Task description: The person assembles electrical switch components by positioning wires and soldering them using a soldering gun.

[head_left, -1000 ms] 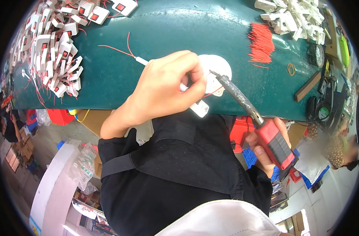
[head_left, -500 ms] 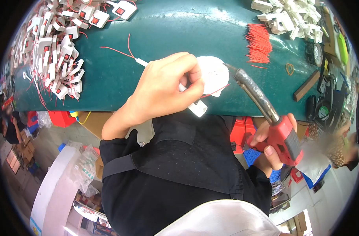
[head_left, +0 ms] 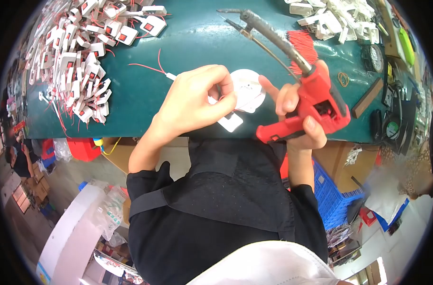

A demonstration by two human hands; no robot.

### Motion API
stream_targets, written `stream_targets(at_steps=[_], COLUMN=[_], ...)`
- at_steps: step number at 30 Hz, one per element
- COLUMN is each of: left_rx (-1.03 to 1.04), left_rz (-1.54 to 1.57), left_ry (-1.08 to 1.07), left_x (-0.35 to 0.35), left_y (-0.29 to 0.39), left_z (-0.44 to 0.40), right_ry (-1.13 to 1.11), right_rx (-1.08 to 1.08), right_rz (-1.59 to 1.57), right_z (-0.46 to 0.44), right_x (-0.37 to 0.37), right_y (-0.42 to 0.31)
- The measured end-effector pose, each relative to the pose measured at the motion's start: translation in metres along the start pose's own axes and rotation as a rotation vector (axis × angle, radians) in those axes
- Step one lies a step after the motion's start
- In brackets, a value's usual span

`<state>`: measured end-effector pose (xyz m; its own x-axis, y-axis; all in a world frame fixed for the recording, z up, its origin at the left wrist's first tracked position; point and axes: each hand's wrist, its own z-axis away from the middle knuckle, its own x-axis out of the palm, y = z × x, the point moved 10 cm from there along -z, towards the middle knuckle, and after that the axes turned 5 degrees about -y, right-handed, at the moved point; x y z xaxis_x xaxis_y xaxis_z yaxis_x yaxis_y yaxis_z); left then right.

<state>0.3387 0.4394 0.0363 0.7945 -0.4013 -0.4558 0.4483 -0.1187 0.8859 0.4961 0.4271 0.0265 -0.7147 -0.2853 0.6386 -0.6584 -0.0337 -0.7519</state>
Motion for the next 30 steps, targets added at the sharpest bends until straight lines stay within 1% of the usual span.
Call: stream_targets(at_steps=[2,3,4,5,7,8,9,12,13,14,15,17,19,21,23,24,25,27,29,30], left_rx=[0.009,0.023,0.037,0.034,0.184,0.128,0.126,0.114,0.169,0.224,0.236,0.264,0.245,0.233,0.246,0.230,0.231,0.213,0.224,0.235], left_rz=[0.013,-0.050,-0.113,-0.113,-0.292,-0.242,-0.241,-0.234,-0.270,-0.307,-0.287,-0.343,-0.352,-0.364,-0.328,-0.350,-0.346,-0.174,-0.218,-0.267], left_ry=[0.004,0.027,0.050,0.061,0.240,0.225,0.239,0.292,0.393,0.494,0.526,0.568,0.609,0.641,0.652,0.625,0.628,0.729,0.720,0.709], left_x=[-0.003,-0.006,-0.009,-0.008,-0.019,-0.018,-0.018,-0.012,-0.002,0.003,0.005,0.011,0.013,0.012,0.009,0.011,0.013,0.008,0.009,0.010], left_y=[0.000,0.002,0.005,0.006,0.028,0.024,0.024,0.027,0.034,0.039,0.036,0.038,0.034,0.033,0.034,0.035,0.035,0.024,0.026,0.029], left_z=[0.001,0.002,0.004,0.007,0.019,0.019,0.021,0.028,0.041,0.052,0.055,0.056,0.055,0.054,0.052,0.050,0.049,0.053,0.050,0.049], right_ry=[-0.003,-0.014,0.004,0.023,0.023,0.009,-0.005,-0.024,-0.037,-0.068,-0.104,-0.165,-0.151,-0.165,-0.054,-0.063,-0.022,0.062,0.005,0.022], right_rx=[0.011,0.019,0.036,0.052,0.040,0.008,-0.025,-0.013,-0.008,-0.050,-0.079,-0.061,-0.058,-0.051,-0.014,-0.020,-0.024,0.028,0.105,0.135], right_rz=[0.058,0.057,0.004,-0.047,-0.013,0.048,0.108,0.093,0.095,0.004,-0.085,-0.049,0.017,0.014,0.035,0.075,0.163,0.295,0.359,0.435], right_z=[0.004,0.008,0.011,0.014,0.014,0.011,0.009,0.005,0.006,0.010,0.012,0.018,0.023,0.026,0.028,0.028,0.030,0.037,0.041,0.044], right_x=[0.004,0.007,0.006,0.005,0.003,0.003,0.004,0.006,0.006,0.005,0.004,0.009,0.008,0.009,0.000,-0.003,-0.010,-0.020,-0.025,-0.026], right_y=[-0.004,-0.004,-0.003,-0.001,-0.001,-0.005,-0.010,-0.012,-0.007,-0.002,-0.001,-0.002,-0.002,-0.004,-0.011,-0.021,-0.033,-0.056,-0.072,-0.080])
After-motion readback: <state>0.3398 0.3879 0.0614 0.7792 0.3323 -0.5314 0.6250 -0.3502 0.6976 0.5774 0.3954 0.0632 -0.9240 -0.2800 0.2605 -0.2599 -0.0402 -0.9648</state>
